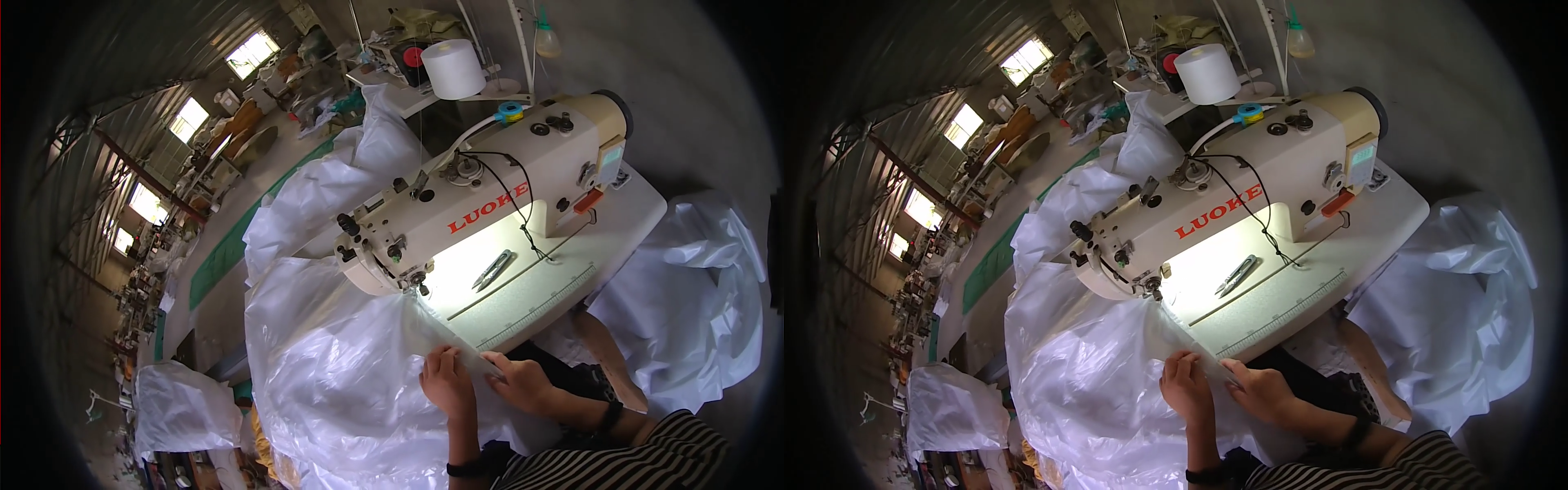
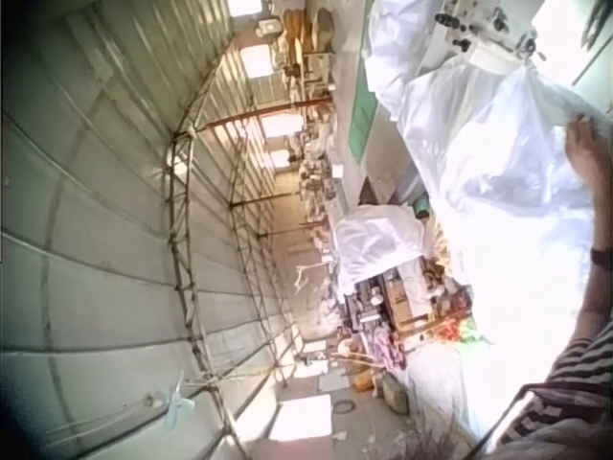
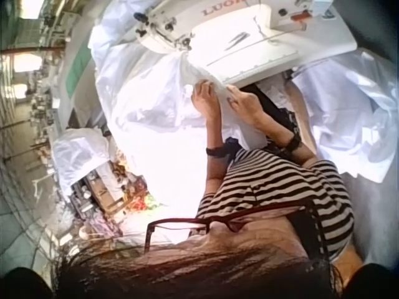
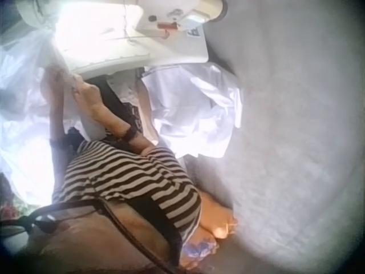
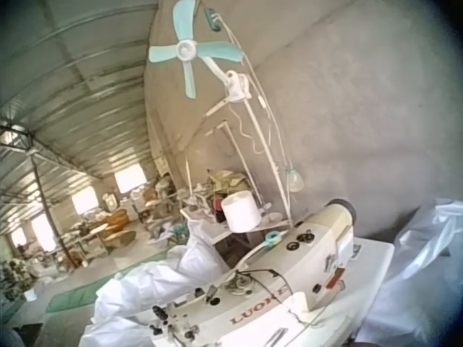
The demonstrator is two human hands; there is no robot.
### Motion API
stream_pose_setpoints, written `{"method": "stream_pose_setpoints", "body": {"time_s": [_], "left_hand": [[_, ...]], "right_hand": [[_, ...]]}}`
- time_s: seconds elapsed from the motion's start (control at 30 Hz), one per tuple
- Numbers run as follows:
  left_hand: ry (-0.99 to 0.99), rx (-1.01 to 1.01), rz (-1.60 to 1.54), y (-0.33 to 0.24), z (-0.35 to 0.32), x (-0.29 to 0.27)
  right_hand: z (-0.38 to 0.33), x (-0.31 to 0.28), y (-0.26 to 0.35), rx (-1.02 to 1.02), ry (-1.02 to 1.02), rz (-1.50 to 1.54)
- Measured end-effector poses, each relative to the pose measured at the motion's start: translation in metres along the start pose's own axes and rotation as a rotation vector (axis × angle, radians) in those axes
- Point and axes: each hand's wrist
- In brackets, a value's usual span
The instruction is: Sewing large white plastic liners or sacks using an industrial sewing machine.
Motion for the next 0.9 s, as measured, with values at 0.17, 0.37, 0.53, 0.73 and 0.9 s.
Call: {"method": "stream_pose_setpoints", "body": {"time_s": [0.17,0.37,0.53,0.73,0.9], "left_hand": [[0.059,0.084,0.223,-0.018,-0.004,-0.013],[0.098,0.040,0.092,-0.012,-0.016,-0.011],[0.087,0.179,-0.026,-0.011,-0.015,-0.025],[0.188,0.304,0.211,-0.013,-0.013,-0.027],[0.053,0.131,0.070,-0.002,-0.019,-0.026]], "right_hand": [[-0.005,-0.008,0.003,0.016,0.044,0.042],[-0.006,-0.011,0.000,-0.122,0.133,-0.338],[-0.011,-0.012,-0.003,-0.173,0.068,-0.325],[-0.007,-0.011,0.000,-0.233,0.063,-0.346],[-0.008,-0.009,-0.002,-0.236,0.103,-0.481]]}}
Point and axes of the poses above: each hand's wrist, its own z-axis towards the middle knuckle, its own x-axis out of the palm, y = z × x, and after that the axes turned 7 degrees about z, right-handed
